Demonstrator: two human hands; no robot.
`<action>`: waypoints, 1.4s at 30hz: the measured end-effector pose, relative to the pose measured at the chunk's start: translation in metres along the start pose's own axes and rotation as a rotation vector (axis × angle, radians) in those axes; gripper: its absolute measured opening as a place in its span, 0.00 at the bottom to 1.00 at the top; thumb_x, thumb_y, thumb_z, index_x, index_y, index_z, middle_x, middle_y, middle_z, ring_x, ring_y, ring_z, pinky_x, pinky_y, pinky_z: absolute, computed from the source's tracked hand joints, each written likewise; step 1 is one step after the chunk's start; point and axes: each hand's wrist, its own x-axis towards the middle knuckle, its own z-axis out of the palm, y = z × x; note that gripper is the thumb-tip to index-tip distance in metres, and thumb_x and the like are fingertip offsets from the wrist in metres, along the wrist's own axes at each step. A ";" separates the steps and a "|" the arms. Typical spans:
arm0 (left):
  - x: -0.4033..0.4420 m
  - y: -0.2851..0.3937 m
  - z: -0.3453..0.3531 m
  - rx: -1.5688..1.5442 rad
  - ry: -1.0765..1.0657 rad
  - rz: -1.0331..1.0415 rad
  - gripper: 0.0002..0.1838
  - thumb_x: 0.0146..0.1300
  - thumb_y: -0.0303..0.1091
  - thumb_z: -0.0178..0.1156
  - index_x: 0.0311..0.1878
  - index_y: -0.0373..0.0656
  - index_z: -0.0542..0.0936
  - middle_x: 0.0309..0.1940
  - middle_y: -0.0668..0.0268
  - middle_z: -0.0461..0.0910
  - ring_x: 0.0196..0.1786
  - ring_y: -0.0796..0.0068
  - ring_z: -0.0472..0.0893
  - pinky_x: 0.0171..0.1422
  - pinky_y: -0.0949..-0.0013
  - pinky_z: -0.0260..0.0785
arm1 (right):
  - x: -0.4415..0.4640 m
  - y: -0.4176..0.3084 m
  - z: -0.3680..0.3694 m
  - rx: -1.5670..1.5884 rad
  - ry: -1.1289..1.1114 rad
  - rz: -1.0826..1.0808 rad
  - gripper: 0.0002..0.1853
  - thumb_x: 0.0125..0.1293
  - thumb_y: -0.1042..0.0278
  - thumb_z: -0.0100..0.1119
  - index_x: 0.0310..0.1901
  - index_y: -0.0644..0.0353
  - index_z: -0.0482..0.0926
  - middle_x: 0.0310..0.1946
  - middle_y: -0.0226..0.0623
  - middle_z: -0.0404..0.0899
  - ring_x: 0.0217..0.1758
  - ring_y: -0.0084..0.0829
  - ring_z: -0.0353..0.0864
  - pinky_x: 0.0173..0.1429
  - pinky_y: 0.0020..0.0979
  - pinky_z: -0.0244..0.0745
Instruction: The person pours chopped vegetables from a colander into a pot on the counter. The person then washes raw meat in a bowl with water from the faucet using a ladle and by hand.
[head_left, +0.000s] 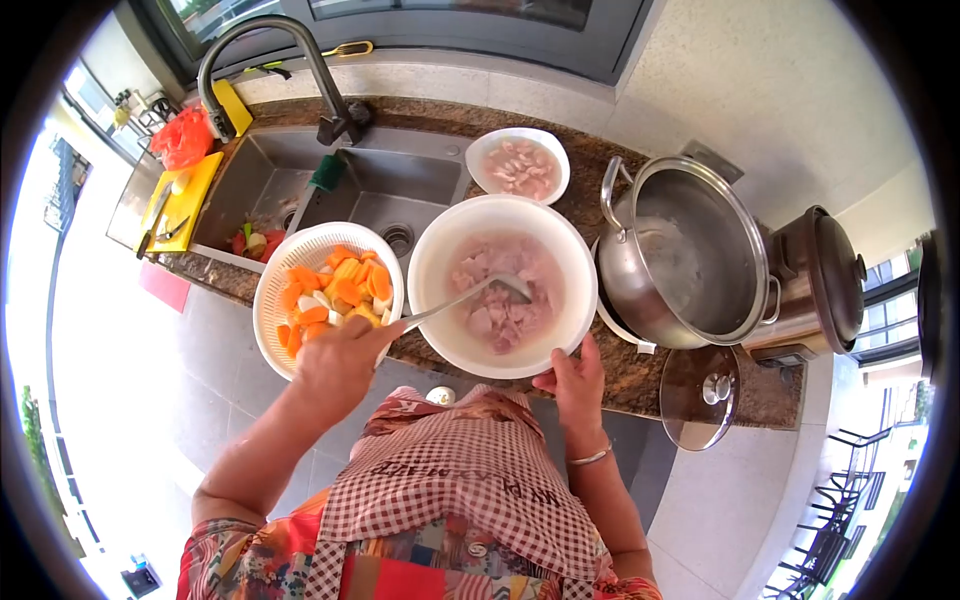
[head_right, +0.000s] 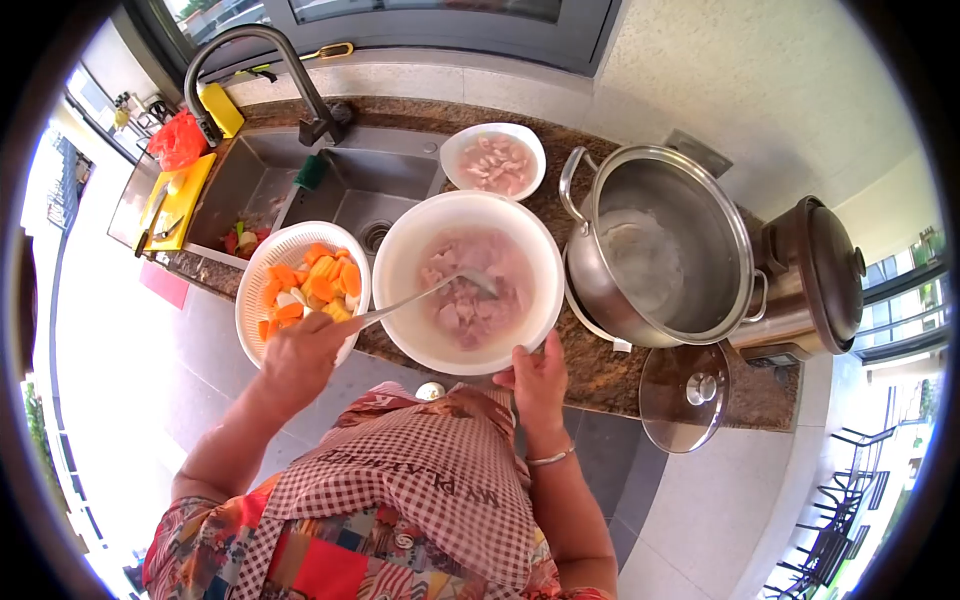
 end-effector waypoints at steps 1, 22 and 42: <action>0.004 0.004 0.009 -0.023 0.029 0.013 0.21 0.67 0.24 0.61 0.61 0.52 0.85 0.33 0.63 0.80 0.31 0.59 0.84 0.33 0.58 0.78 | -0.001 0.002 0.000 0.000 0.002 0.006 0.33 0.76 0.75 0.56 0.77 0.73 0.55 0.33 0.42 0.86 0.27 0.28 0.87 0.31 0.27 0.86; -0.021 0.009 -0.061 -0.044 -0.170 -0.017 0.17 0.66 0.24 0.63 0.57 0.49 0.86 0.37 0.62 0.83 0.36 0.58 0.87 0.38 0.58 0.79 | 0.001 0.000 0.000 -0.054 0.015 0.027 0.31 0.77 0.74 0.55 0.78 0.65 0.59 0.37 0.39 0.87 0.26 0.24 0.86 0.31 0.24 0.85; -0.002 -0.008 0.007 0.064 0.039 0.029 0.21 0.59 0.21 0.62 0.55 0.51 0.88 0.32 0.65 0.78 0.30 0.63 0.83 0.34 0.61 0.79 | 0.001 0.000 0.001 -0.043 0.021 0.015 0.30 0.77 0.74 0.54 0.78 0.64 0.61 0.38 0.39 0.87 0.26 0.23 0.85 0.32 0.24 0.85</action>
